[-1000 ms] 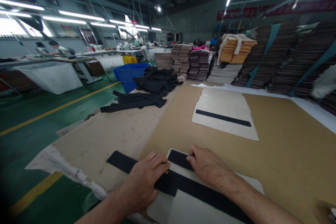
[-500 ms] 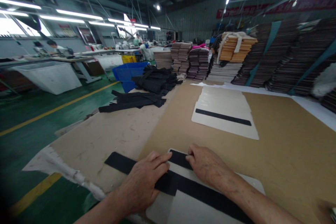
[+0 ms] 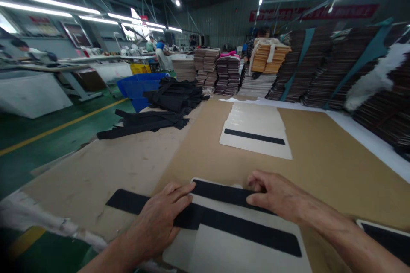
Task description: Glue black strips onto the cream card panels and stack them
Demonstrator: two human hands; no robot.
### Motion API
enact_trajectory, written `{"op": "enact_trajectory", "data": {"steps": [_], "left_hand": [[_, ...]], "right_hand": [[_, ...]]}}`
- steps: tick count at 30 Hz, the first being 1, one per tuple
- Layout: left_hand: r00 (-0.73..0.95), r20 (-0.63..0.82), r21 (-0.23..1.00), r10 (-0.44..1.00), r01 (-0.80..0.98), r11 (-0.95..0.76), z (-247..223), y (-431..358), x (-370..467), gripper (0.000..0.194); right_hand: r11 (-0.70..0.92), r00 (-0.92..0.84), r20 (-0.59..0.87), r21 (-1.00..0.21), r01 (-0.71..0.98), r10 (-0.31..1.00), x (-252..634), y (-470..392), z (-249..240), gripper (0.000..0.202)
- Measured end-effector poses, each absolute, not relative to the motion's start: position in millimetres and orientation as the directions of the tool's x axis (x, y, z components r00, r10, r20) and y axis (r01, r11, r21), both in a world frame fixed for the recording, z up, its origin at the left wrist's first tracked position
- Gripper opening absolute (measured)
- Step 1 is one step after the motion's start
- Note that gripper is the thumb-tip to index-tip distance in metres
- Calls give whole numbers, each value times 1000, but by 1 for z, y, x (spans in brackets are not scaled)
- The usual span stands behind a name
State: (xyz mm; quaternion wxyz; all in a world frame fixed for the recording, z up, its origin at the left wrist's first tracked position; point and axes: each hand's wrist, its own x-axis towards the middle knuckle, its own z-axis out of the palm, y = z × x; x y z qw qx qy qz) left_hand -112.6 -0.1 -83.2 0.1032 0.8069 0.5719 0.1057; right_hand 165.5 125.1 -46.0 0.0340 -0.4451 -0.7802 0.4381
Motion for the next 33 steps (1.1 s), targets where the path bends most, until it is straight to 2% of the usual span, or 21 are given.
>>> {"op": "enact_trajectory", "data": {"steps": [6, 10, 15, 21, 28, 33], "left_hand": [[332, 77, 261, 940, 903, -340, -87, 3, -115, 48], [344, 111, 212, 933, 909, -360, -89, 4, -115, 49], [357, 137, 176, 924, 909, -377, -95, 6, -119, 52], [322, 166, 157, 932, 925, -347, -96, 6, -116, 55], [338, 119, 131, 934, 927, -352, -103, 7, -123, 56], [351, 97, 123, 931, 924, -361, -108, 9, -129, 60]], "right_hand": [[25, -407, -356, -726, 687, 841, 255, 110, -57, 25], [-76, -233, -286, -766, 638, 930, 259, 91, -75, 24], [-176, -108, -284, -805, 567, 953, 248, 77, -86, 22], [-134, -48, -200, -796, 591, 979, 247, 79, -89, 17], [-91, -38, -147, -774, 627, 988, 247, 87, -93, 17], [-62, -42, -126, -716, 695, 991, 246, 88, -95, 13]]}}
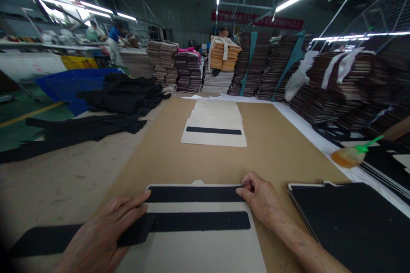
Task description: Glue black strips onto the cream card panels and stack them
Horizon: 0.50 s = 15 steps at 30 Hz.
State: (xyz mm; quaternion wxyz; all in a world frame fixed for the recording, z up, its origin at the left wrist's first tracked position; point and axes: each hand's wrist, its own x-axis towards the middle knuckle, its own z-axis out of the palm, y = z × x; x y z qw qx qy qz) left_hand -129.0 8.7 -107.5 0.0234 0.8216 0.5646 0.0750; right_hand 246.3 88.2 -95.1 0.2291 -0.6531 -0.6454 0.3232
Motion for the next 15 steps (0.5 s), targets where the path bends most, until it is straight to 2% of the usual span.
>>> {"op": "enact_trajectory", "data": {"steps": [9, 13, 15], "left_hand": [[331, 90, 158, 939, 927, -341, -99, 8, -122, 57], [326, 70, 189, 943, 924, -333, -96, 9, -120, 58], [317, 44, 196, 947, 927, -319, -90, 10, -117, 65]], "right_hand": [[13, -88, -120, -518, 855, 989, 242, 89, -88, 11], [159, -185, -15, -442, 883, 983, 235, 83, -83, 6], [256, -277, -22, -315, 914, 961, 226, 76, -76, 19]]}}
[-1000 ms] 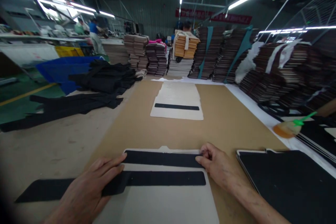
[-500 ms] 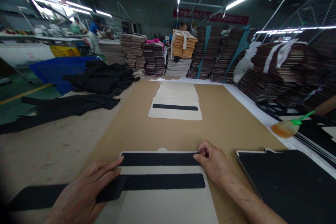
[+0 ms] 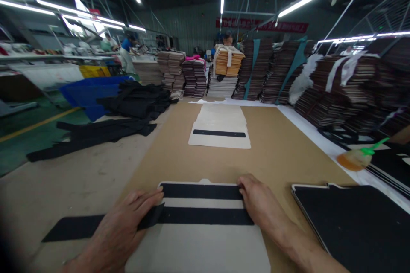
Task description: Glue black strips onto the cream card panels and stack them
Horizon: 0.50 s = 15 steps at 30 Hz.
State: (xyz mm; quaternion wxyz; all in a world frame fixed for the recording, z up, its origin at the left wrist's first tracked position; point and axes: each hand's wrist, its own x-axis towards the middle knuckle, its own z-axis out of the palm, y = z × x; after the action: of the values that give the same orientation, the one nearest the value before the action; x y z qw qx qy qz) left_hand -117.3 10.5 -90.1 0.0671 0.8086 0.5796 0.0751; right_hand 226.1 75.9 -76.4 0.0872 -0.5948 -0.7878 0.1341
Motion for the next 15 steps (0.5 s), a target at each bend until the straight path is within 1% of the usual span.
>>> {"op": "enact_trajectory", "data": {"steps": [2, 4, 5, 7, 9, 11, 15], "left_hand": [[321, -1, 168, 947, 934, -316, -81, 12, -111, 74], [328, -42, 88, 944, 942, -323, -70, 13, -100, 78], [334, -57, 37, 941, 942, -333, -64, 14, -93, 78], [350, -76, -53, 934, 934, -354, -56, 16, -80, 75], [356, -82, -107, 931, 925, -363, -52, 17, -68, 72], [352, -77, -133, 933, 924, -359, -52, 19, -60, 69], [329, -47, -149, 943, 931, -332, -59, 19, -64, 66]], "right_hand": [[370, -377, -55, -107, 923, 924, 214, 67, -68, 41], [468, -462, -81, 103, 878, 883, 199, 60, -62, 66], [503, -494, -94, 178, 846, 865, 192, 58, -60, 75], [538, -530, -112, 282, 794, 841, 178, 56, -59, 80], [552, -541, -133, 325, 768, 830, 168, 56, -60, 80], [550, -536, -139, 331, 767, 832, 164, 57, -62, 79], [538, -527, -121, 283, 794, 841, 174, 56, -66, 77]]}}
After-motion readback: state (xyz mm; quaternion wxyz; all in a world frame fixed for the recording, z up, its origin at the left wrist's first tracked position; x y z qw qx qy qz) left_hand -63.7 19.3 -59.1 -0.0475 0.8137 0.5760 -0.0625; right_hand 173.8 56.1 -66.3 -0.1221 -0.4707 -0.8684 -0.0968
